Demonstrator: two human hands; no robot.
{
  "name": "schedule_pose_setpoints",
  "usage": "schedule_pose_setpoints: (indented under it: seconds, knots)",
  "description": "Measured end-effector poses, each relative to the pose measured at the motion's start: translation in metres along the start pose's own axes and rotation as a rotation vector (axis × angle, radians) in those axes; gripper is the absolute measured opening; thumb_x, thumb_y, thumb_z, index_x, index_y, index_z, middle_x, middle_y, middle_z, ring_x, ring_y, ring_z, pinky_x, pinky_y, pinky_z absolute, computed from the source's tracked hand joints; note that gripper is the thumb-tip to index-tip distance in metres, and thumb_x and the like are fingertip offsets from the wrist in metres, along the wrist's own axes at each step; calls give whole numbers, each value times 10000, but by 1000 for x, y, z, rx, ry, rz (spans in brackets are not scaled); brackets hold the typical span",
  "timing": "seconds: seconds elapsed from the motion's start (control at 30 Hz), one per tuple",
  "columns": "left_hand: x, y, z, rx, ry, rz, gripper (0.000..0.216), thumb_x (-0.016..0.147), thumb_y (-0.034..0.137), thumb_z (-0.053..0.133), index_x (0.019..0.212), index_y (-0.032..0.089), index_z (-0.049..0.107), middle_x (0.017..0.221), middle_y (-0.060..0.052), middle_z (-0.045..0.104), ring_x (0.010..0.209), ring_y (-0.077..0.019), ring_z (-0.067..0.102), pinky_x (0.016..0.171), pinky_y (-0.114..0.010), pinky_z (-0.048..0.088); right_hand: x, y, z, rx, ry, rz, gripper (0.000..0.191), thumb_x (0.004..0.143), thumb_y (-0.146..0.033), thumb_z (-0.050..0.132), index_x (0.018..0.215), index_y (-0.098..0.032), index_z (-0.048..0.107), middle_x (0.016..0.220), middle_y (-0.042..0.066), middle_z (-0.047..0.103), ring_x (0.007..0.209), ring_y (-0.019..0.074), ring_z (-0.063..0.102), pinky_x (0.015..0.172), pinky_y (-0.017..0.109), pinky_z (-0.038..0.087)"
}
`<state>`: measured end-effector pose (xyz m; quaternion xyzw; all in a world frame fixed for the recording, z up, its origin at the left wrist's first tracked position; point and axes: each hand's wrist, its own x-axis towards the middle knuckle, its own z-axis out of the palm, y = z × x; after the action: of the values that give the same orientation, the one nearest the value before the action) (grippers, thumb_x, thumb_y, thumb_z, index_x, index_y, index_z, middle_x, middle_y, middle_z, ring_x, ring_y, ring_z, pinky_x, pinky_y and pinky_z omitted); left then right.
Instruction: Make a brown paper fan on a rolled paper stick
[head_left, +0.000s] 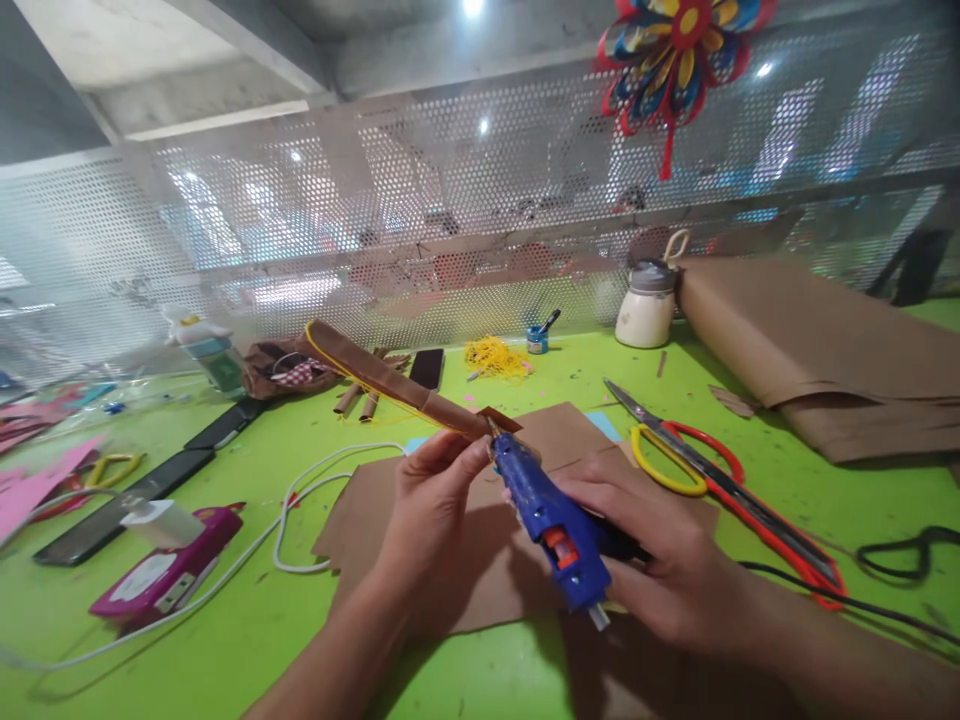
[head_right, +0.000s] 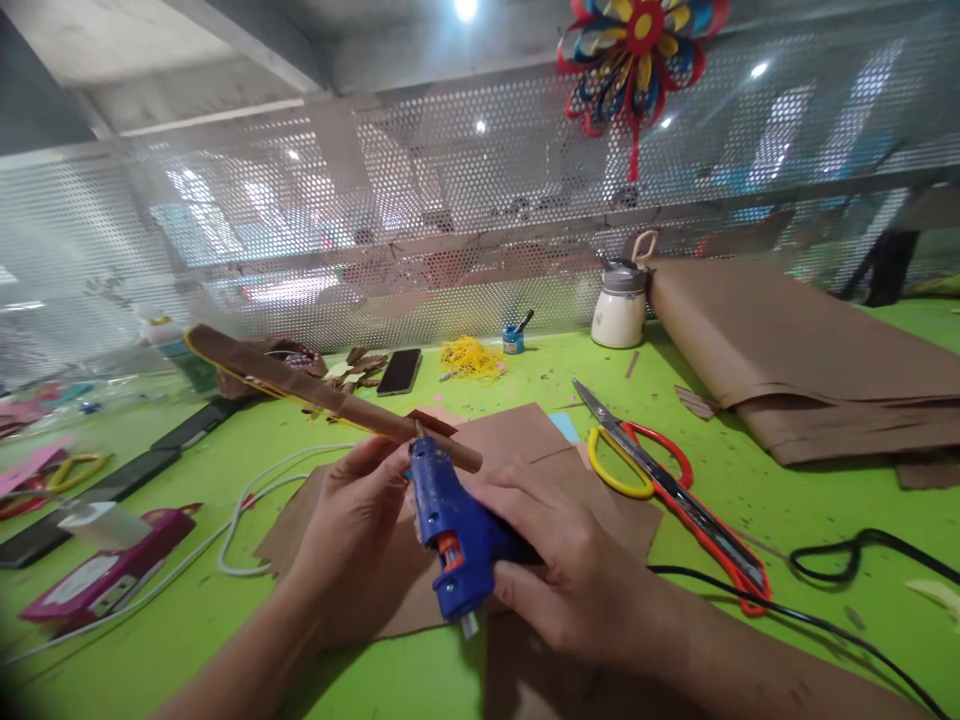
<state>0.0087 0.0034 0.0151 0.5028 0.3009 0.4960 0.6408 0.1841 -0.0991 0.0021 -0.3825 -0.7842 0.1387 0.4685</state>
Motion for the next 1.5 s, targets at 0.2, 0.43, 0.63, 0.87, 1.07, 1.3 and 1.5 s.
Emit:
schedule_pose_setpoints:
  seconds: [0.2,0.43,0.63,0.87,1.07,1.3,1.5]
  knots:
    - [2,0,0,0,21,26,231,658,255,768,875,179,745,967,-85,723,873,-217,636,813,-366,491,-3,1,0,-14,-3,8,489,796,-113,613,1254,-221,479,1118,96,594,1082,234,551,939,389,472]
    - [-1,1,1,28,-96,6,251,699,287,740,926,181,740,1003,-91,716,921,-254,634,806,-382,503,2,-1,1,42,46,-58,474,818,-131,595,1267,-230,478,1165,94,595,1081,233,562,930,378,475]
    - [-4,4,3,16,-114,39,215,711,262,731,913,186,741,1044,-94,706,960,-251,624,838,-379,490,1,-4,1,42,55,-59,481,818,-140,596,1270,-257,483,1180,88,603,1076,235,573,908,368,490]
    - [-2,5,1,-4,-83,38,196,691,253,750,880,198,752,1007,-89,717,970,-242,622,891,-393,464,-1,-5,0,40,33,-20,450,820,-130,577,1245,-251,491,1175,84,593,1079,222,565,907,348,483]
    - [0,5,-1,-25,-67,58,197,691,246,752,882,199,750,997,-83,717,931,-223,630,874,-378,472,-2,-3,0,-1,13,3,482,805,-119,592,1256,-246,478,1170,79,594,1085,218,551,909,337,474]
    - [1,6,-3,-56,-53,38,213,707,277,740,899,184,742,1008,-79,715,913,-222,636,834,-351,487,-1,-5,-1,21,-3,45,455,822,-132,588,1250,-250,486,1144,73,597,1064,210,554,892,328,478]
    - [3,4,-2,-30,-38,45,235,684,290,756,897,193,739,1007,-80,714,904,-228,641,823,-366,487,0,-6,0,59,20,43,443,826,-144,590,1241,-265,494,1133,62,598,1042,207,567,889,324,487]
